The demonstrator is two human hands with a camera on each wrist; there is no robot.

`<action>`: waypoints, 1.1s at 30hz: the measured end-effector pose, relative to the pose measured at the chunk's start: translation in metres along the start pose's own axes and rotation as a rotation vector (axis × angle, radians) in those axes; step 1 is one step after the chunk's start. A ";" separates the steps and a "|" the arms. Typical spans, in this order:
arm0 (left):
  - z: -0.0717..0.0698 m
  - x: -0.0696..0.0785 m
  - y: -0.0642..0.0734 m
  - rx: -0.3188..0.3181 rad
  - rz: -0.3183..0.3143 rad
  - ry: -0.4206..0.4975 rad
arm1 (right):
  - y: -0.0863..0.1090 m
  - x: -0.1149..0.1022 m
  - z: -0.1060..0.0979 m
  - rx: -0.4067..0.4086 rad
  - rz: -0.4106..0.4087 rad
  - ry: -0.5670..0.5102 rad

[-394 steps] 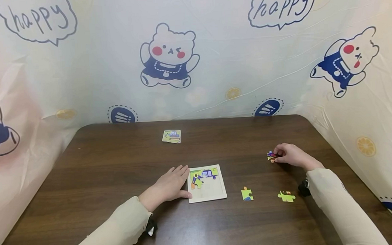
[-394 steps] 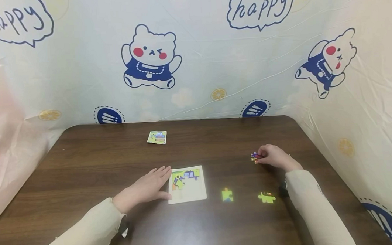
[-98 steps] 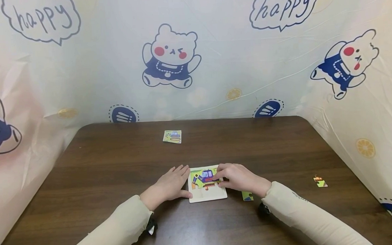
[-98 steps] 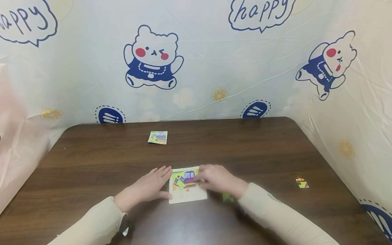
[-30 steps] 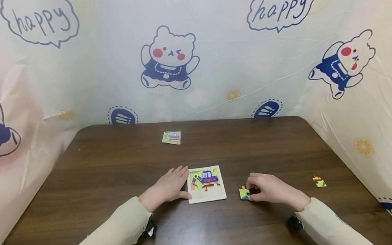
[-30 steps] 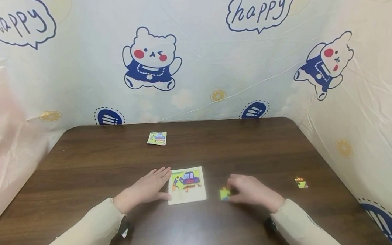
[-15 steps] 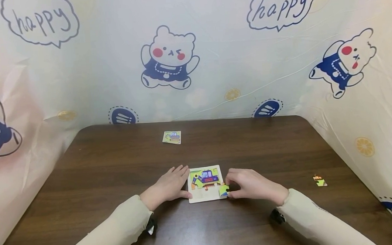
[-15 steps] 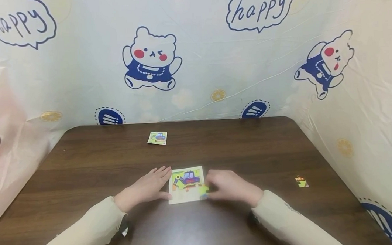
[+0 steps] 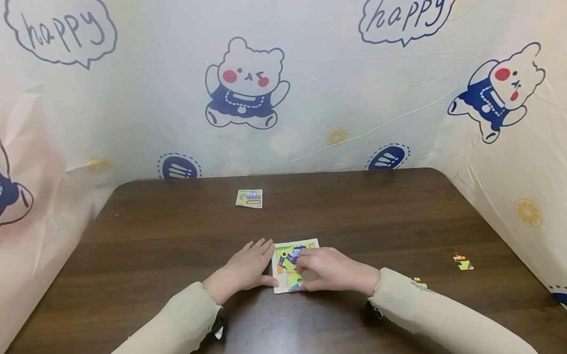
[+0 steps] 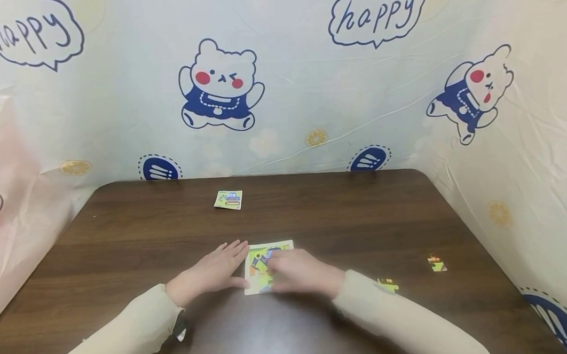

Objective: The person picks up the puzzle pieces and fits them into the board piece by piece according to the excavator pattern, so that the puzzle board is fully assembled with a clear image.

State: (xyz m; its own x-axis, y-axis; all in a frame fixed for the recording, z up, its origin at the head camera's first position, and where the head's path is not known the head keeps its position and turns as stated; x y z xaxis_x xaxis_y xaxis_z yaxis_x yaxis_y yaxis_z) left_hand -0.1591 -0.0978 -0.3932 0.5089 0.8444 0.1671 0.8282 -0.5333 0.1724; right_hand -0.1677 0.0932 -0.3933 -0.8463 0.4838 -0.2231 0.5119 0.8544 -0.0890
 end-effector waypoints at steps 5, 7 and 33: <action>0.001 0.000 -0.001 -0.001 0.004 -0.008 | -0.009 -0.003 0.003 -0.010 0.012 0.001; 0.002 -0.001 -0.001 -0.001 0.003 -0.004 | -0.011 -0.005 0.003 -0.004 0.009 0.006; 0.001 -0.001 -0.001 0.012 0.004 0.015 | -0.019 -0.007 0.006 -0.025 -0.053 0.018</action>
Point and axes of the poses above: each hand's wrist, its own y-axis away from the middle knuckle, its own z-axis out of the palm, x = y × z, the point moved 2 cm from there along -y, towards the middle knuckle, and after that the axes turned 1 degree about x, right-handed, at the moved point
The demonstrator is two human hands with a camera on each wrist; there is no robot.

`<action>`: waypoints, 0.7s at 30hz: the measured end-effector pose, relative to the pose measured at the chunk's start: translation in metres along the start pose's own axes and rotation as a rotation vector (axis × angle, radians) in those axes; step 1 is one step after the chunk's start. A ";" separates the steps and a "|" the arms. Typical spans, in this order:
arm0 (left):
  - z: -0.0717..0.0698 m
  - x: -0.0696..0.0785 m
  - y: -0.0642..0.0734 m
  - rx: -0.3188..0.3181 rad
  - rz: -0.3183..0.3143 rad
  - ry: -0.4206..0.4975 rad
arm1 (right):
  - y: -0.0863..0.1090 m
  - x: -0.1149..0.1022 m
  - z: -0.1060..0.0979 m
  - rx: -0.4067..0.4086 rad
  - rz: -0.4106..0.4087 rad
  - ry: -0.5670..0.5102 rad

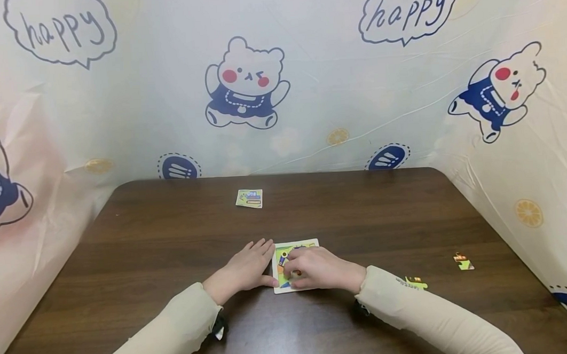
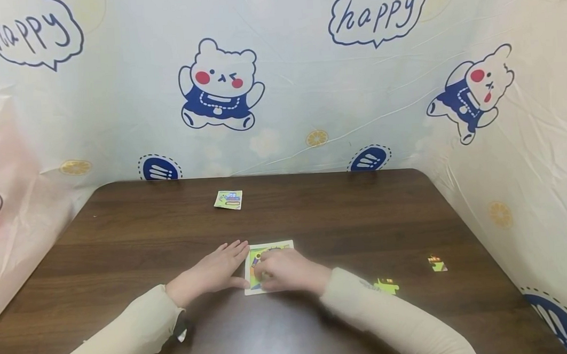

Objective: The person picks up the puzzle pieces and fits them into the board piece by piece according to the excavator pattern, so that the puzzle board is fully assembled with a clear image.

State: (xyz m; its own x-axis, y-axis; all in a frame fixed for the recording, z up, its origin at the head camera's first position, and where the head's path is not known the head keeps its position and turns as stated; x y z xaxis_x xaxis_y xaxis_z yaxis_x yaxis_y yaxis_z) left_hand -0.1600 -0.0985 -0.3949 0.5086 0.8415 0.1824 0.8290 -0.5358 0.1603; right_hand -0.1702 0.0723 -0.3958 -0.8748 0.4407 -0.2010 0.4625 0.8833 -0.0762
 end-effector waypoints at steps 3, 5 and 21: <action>0.000 0.000 0.000 -0.001 0.000 0.001 | 0.000 0.000 0.000 0.003 0.003 -0.001; 0.000 0.000 0.000 0.000 0.001 0.001 | 0.000 0.000 -0.001 0.006 0.007 -0.001; 0.002 -0.001 -0.002 -0.005 0.002 -0.007 | 0.006 -0.003 -0.006 -0.015 0.004 -0.019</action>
Point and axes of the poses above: each hand's wrist, its own y-axis away from the middle knuckle, its own z-axis out of the palm, x = y × z, the point moved 2 cm from there along -y, towards the middle knuckle, and after that the axes turned 1 degree about x, right-handed, at the moved point
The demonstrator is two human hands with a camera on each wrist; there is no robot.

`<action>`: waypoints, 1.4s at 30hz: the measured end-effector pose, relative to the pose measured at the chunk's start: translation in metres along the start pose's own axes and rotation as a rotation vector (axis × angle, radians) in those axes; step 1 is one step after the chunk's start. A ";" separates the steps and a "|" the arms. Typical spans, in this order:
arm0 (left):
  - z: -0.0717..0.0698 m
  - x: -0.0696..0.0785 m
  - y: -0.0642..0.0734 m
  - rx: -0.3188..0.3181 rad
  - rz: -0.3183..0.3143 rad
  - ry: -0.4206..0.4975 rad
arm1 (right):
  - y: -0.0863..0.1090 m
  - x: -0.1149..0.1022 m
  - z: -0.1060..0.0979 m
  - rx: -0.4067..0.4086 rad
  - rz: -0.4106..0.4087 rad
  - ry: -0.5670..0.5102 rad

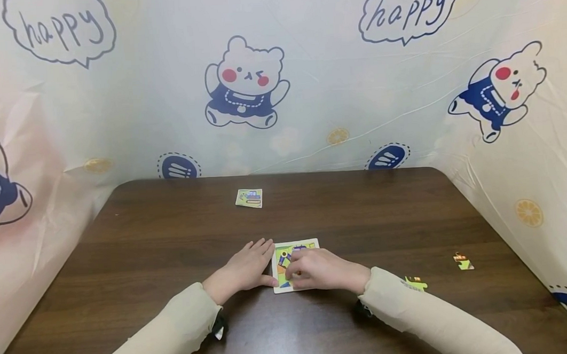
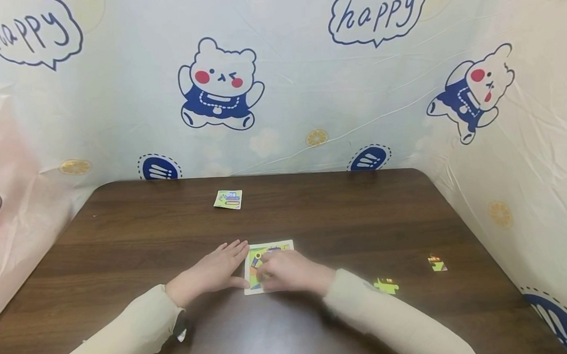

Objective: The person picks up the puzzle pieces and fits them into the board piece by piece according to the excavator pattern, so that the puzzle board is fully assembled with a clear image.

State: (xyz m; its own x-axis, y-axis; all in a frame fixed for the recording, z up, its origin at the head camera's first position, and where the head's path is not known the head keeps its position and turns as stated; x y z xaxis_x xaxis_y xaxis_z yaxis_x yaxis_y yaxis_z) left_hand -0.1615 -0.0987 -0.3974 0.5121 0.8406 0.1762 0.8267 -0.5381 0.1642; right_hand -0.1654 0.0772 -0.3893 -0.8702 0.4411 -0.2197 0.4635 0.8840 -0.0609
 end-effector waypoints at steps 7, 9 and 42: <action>0.001 0.000 0.000 -0.004 -0.005 -0.005 | 0.014 0.004 -0.009 -0.017 0.031 -0.047; 0.002 0.000 0.000 -0.008 -0.010 -0.004 | 0.019 0.007 -0.012 -0.009 0.051 -0.072; 0.001 0.000 0.000 -0.006 -0.016 0.003 | 0.158 0.084 -0.033 0.103 0.432 -0.213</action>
State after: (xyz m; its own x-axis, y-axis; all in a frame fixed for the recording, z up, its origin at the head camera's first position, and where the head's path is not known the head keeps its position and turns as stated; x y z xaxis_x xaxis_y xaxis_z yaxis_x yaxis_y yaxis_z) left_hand -0.1610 -0.0987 -0.3988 0.4983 0.8489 0.1764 0.8333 -0.5251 0.1727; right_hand -0.1709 0.2595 -0.3850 -0.5462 0.7128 -0.4399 0.7977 0.6029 -0.0136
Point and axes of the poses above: each hand's wrist, its own y-axis away from the middle knuckle, its own z-axis out of the palm, x = y × z, the point moved 2 cm from there along -y, towards the middle knuckle, and after that the axes turned 1 degree about x, right-handed, at the moved point
